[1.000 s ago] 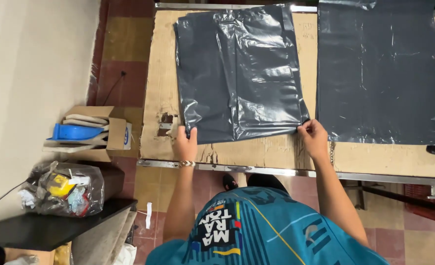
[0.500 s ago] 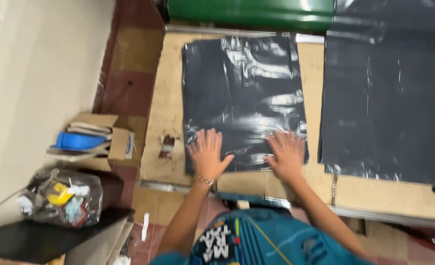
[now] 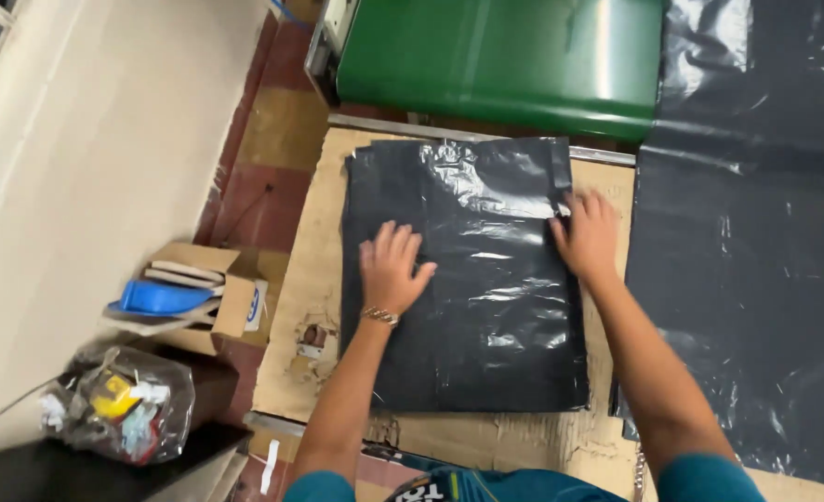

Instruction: Folding plastic bags coming off a conveyor belt and stacking them into a red plastic crate.

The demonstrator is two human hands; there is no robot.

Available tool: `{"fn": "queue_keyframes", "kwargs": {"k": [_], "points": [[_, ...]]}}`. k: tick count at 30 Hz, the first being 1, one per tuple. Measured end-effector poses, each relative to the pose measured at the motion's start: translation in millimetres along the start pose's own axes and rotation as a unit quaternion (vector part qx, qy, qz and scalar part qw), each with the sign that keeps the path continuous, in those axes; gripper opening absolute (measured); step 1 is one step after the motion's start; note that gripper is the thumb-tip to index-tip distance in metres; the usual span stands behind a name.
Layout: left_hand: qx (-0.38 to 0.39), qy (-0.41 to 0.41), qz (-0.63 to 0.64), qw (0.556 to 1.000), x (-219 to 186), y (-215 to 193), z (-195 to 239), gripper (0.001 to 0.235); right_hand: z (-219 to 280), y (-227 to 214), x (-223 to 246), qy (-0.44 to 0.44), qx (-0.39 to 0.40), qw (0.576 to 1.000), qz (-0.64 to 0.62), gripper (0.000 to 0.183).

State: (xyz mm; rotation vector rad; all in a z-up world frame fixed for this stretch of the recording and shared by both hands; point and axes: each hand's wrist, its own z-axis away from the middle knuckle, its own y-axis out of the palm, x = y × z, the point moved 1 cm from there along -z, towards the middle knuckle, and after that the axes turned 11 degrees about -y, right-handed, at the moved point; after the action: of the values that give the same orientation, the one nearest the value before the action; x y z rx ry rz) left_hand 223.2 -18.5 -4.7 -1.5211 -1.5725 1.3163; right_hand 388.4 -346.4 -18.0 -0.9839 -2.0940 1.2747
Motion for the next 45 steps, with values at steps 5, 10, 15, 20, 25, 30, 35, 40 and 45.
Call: {"fn": "queue_keyframes", "kwargs": {"k": [5, 10, 15, 20, 25, 30, 35, 40, 45], "points": [[0.103, 0.046, 0.058, 0.992, -52, 29, -4, 0.063, -99, 83, -20, 0.026, 0.193, 0.977, -0.083, 0.108], [0.180, 0.007, 0.131, 0.975, -47, 32, -5, 0.057, -115, 107, -7, 0.097, 0.273, 0.957, 0.010, 0.123], [0.309, -0.208, 0.570, 0.732, -20, 61, 6, 0.046, -93, 58, 24, 0.020, 0.048, 0.998, -0.027, 0.034], [0.456, -0.311, 0.738, 0.388, 40, 21, 0, 0.114, 11, -91, 82, -0.121, -0.069, 0.981, -0.135, 0.023], [0.389, -0.470, 0.697, 0.377, 81, -18, 16, 0.103, 133, -119, 116, -0.178, -0.048, 0.968, -0.171, 0.024], [0.224, -0.461, 0.550, 0.659, 155, 56, 71, 0.067, 180, -119, 132, -0.146, 0.033, 0.981, -0.121, 0.009], [0.129, -0.385, 0.219, 0.887, 60, -37, 63, 0.078, 162, -153, 134, -0.110, 0.039, 0.989, -0.090, 0.042], [0.048, -0.093, 0.073, 0.992, -59, -30, 74, 0.066, 76, -105, 209, -0.110, -0.067, 0.973, -0.194, 0.045], [0.140, -0.005, 0.019, 0.990, -66, -3, 81, 0.086, 72, -28, 197, -0.075, 0.046, 0.994, -0.070, 0.084]]}}
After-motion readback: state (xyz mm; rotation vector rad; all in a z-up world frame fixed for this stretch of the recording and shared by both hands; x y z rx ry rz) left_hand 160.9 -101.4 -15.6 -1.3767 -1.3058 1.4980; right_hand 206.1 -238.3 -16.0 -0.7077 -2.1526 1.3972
